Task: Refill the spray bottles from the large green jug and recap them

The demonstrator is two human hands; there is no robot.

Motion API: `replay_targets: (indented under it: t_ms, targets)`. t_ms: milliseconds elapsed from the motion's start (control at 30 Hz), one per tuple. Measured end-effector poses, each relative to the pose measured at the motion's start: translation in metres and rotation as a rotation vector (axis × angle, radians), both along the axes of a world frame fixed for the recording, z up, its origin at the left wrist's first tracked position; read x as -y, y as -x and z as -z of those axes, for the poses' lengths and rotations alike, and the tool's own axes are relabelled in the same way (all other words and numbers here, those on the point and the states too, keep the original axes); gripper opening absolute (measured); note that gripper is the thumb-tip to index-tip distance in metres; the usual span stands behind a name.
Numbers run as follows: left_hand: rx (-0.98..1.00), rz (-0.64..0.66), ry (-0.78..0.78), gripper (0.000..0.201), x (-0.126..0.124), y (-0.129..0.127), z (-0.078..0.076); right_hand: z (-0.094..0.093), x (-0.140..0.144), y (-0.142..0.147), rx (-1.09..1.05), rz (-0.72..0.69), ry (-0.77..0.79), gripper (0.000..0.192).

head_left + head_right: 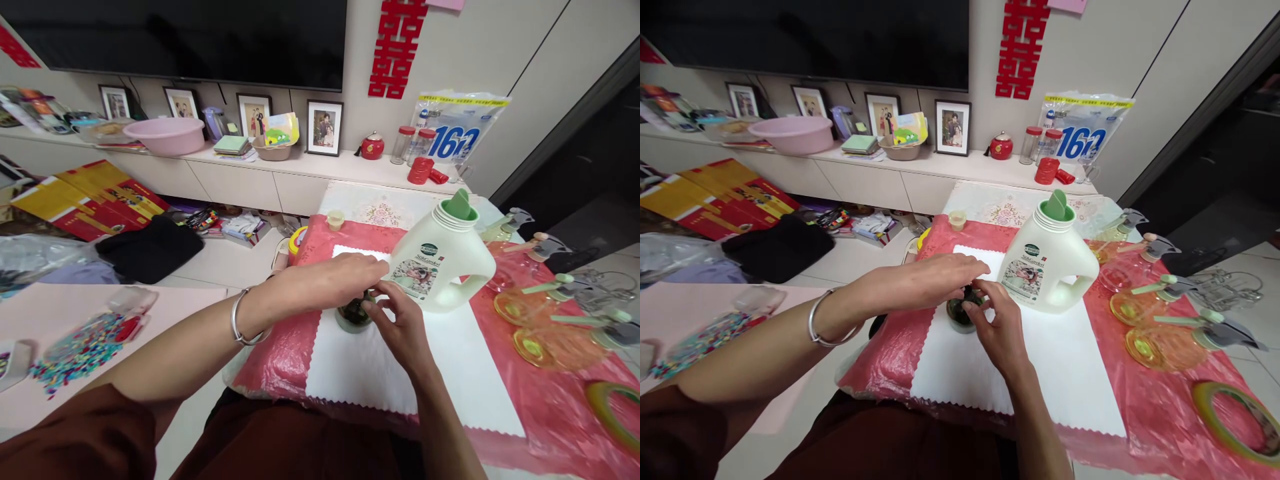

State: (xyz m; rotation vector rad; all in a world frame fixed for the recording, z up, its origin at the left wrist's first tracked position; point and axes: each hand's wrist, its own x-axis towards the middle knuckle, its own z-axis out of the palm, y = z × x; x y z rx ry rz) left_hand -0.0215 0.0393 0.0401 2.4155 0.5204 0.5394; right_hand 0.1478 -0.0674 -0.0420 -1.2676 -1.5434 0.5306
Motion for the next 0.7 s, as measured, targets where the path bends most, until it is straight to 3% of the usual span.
replay_targets:
  t_ms: [67, 167, 367, 533, 700]
  targets:
    - [-0.068, 0.076, 0.018, 0.017, -0.001, -0.003, 0.001, 0.002, -0.004, 0.002, 0.014, 0.004, 0.007, 0.031]
    - [-0.066, 0.024, 0.093, 0.032, -0.002, 0.003, 0.01, 0.005, -0.008, 0.003, 0.047, 0.003, 0.014, 0.032]
    - [0.282, -0.227, 0.496, 0.054, 0.009, 0.02, 0.061, 0.005, -0.01, 0.003, 0.108, -0.001, 0.015, 0.027]
    - [0.285, -0.338, 0.525, 0.057, 0.033, 0.005, 0.097, 0.002, -0.009, 0.002, 0.186, -0.012, 0.008, 0.024]
    - [0.374, -0.393, 0.462, 0.038, 0.049, -0.008, 0.113, -0.003, -0.009, 0.003, 0.255, -0.008, 0.005, 0.021]
